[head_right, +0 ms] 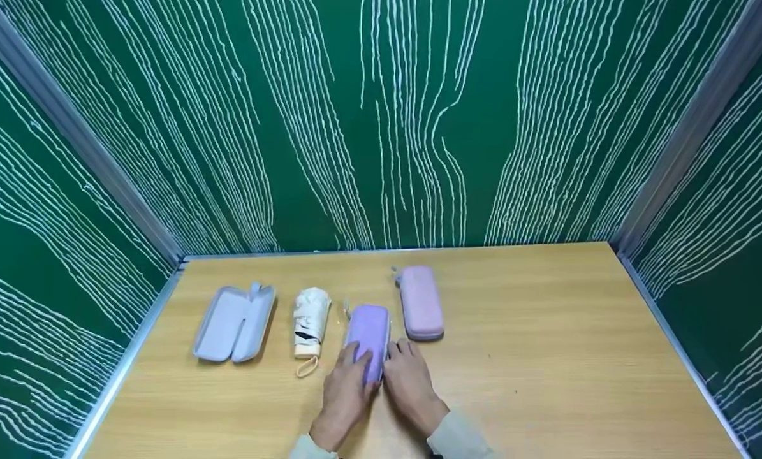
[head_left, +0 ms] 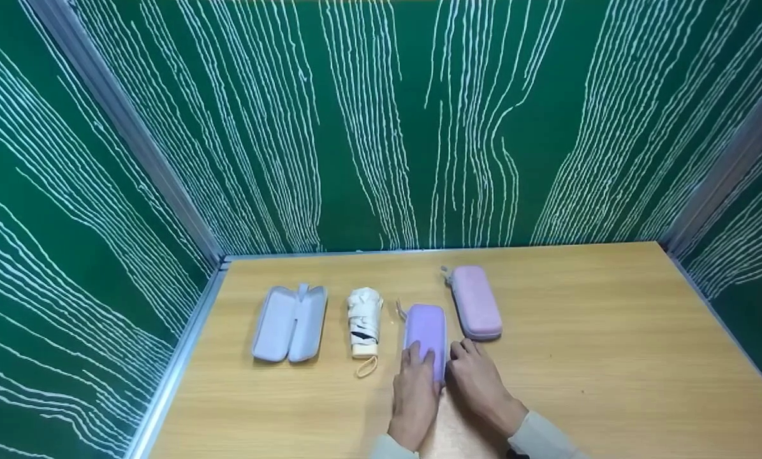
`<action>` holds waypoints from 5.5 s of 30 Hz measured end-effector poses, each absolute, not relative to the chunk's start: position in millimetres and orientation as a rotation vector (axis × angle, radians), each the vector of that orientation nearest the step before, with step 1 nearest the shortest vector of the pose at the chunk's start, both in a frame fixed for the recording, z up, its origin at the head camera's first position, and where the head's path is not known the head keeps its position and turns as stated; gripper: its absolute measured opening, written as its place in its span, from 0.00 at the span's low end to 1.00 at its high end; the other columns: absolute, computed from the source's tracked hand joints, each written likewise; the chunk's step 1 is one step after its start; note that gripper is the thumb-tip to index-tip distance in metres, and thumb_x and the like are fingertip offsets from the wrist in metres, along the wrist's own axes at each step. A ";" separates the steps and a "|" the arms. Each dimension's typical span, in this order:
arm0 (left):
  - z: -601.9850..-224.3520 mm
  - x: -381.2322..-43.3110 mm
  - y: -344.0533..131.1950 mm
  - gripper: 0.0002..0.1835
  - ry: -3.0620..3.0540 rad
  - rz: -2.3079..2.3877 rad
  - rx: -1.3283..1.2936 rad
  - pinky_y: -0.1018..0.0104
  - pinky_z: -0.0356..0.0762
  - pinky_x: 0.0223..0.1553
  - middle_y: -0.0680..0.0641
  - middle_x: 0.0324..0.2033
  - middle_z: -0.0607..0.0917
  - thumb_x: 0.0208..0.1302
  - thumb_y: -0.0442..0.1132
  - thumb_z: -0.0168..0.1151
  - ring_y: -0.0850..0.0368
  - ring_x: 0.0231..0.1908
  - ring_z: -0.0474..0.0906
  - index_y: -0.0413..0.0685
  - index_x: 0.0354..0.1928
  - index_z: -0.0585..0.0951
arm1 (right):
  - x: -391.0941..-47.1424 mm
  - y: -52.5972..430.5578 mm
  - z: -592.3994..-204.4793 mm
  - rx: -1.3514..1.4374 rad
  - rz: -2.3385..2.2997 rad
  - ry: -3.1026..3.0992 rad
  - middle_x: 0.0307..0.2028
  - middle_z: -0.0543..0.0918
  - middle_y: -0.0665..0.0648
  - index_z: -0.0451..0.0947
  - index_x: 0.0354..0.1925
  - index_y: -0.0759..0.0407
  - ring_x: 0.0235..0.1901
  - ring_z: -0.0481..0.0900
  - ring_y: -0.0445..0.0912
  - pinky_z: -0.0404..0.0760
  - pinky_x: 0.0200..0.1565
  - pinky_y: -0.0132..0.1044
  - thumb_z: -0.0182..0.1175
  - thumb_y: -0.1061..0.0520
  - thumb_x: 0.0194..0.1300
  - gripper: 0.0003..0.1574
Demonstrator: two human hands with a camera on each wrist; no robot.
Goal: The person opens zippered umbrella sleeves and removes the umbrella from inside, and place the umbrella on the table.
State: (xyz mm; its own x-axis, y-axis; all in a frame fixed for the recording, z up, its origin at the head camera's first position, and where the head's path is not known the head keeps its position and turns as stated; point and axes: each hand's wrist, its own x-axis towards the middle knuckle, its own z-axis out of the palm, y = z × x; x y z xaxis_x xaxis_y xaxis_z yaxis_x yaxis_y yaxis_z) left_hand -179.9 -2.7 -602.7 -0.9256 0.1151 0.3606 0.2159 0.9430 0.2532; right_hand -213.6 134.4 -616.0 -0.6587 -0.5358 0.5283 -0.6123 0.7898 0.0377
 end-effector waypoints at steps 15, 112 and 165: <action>-604.4 -183.9 1.4 0.31 -2.800 -0.378 -0.202 0.58 0.79 0.28 0.41 0.54 0.71 0.42 0.43 0.73 0.45 0.51 0.71 0.49 0.53 0.78 | -210.3 135.5 -616.1 0.840 0.179 -2.527 0.29 0.75 0.57 0.82 0.20 0.63 0.31 0.70 0.53 0.71 0.34 0.45 0.67 0.68 0.39 0.04; -568.4 -216.2 -21.4 0.28 -2.957 0.012 -1.035 0.58 0.77 0.45 0.54 0.63 0.68 0.55 0.34 0.60 0.55 0.62 0.63 0.72 0.57 0.75 | -194.0 147.9 -617.0 0.662 0.149 -2.554 0.26 0.72 0.56 0.82 0.18 0.63 0.29 0.69 0.53 0.72 0.34 0.46 0.63 0.64 0.42 0.03; -571.3 -218.6 -0.3 0.25 -2.932 0.159 -0.919 0.60 0.69 0.56 0.51 0.60 0.71 0.61 0.37 0.54 0.53 0.60 0.66 0.70 0.58 0.74 | -184.0 150.7 -613.4 0.618 0.170 -2.543 0.25 0.75 0.58 0.81 0.19 0.64 0.27 0.70 0.54 0.73 0.34 0.46 0.61 0.67 0.41 0.02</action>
State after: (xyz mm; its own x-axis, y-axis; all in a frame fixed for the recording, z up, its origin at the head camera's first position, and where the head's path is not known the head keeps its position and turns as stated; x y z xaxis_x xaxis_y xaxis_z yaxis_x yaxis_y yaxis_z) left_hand -218.6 -0.3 -571.3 -0.8197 0.5719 0.0313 0.5651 0.8165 -0.1179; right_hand -184.0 150.7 -613.4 -0.7643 -0.3949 0.5098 -0.4594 0.8882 -0.0007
